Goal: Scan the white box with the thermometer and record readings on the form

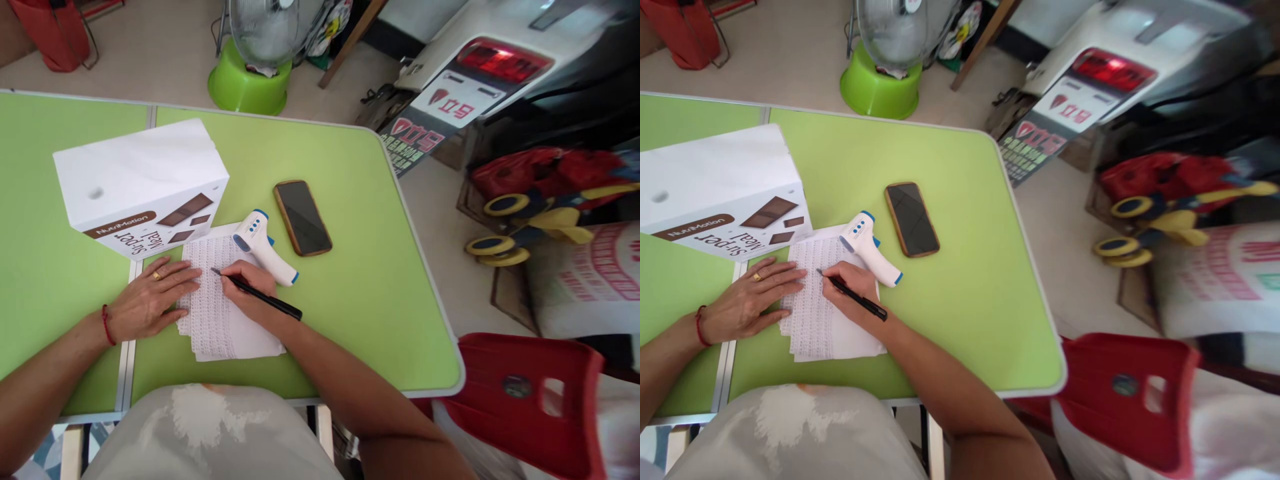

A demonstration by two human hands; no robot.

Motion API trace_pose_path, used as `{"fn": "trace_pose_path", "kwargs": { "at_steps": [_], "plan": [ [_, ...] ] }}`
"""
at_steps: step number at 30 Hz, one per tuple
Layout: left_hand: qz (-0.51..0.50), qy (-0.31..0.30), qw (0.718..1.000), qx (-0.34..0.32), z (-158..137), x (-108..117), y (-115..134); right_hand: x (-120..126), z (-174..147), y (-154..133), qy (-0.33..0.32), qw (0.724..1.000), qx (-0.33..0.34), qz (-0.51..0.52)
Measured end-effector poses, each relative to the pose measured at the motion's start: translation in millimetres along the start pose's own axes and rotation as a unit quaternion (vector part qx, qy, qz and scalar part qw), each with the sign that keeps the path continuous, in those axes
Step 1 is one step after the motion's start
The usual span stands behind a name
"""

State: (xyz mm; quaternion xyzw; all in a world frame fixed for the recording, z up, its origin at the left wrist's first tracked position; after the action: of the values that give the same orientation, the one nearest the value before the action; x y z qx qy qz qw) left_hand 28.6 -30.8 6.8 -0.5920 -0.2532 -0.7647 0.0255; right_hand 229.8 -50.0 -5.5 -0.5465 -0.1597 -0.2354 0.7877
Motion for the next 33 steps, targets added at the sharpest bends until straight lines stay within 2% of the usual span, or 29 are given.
{"fn": "trace_pose_path", "kwargs": {
  "at_steps": [4, 21, 27, 33],
  "plan": [
    [0.007, -0.002, 1.0, -0.001, 0.1, 0.3, 0.3, 2.2, 0.3, 0.6, 0.027, 0.999, -0.019, -0.011],
    [-0.002, -0.003, 1.0, 0.002, 0.1, 0.0, -0.2, 1.5, -1.4, 3.1, 0.009, 0.999, -0.033, -0.016],
    [-0.009, -0.007, 1.0, 0.007, 0.3, 0.4, -0.4, -1.4, -1.6, 1.3, -0.03, 0.999, -0.003, 0.015],
    [0.002, -0.002, 1.0, -0.002, 0.0, 0.6, 0.0, -3.6, -1.4, -0.6, -0.032, 0.999, 0.038, 0.007]
  ]
}}
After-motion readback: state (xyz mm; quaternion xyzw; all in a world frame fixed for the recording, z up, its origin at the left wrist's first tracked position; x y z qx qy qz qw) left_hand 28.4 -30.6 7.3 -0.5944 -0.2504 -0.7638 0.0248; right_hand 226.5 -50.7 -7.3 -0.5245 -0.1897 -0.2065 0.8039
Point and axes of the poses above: each hand's wrist, its own z-axis towards the middle knuckle, its own x-axis out of the back of the hand, y = z × x, the point moved 4 cm from there along z, towards the middle knuckle, and after that the axes turned 1 degree about -z, right-handed, at the moved point
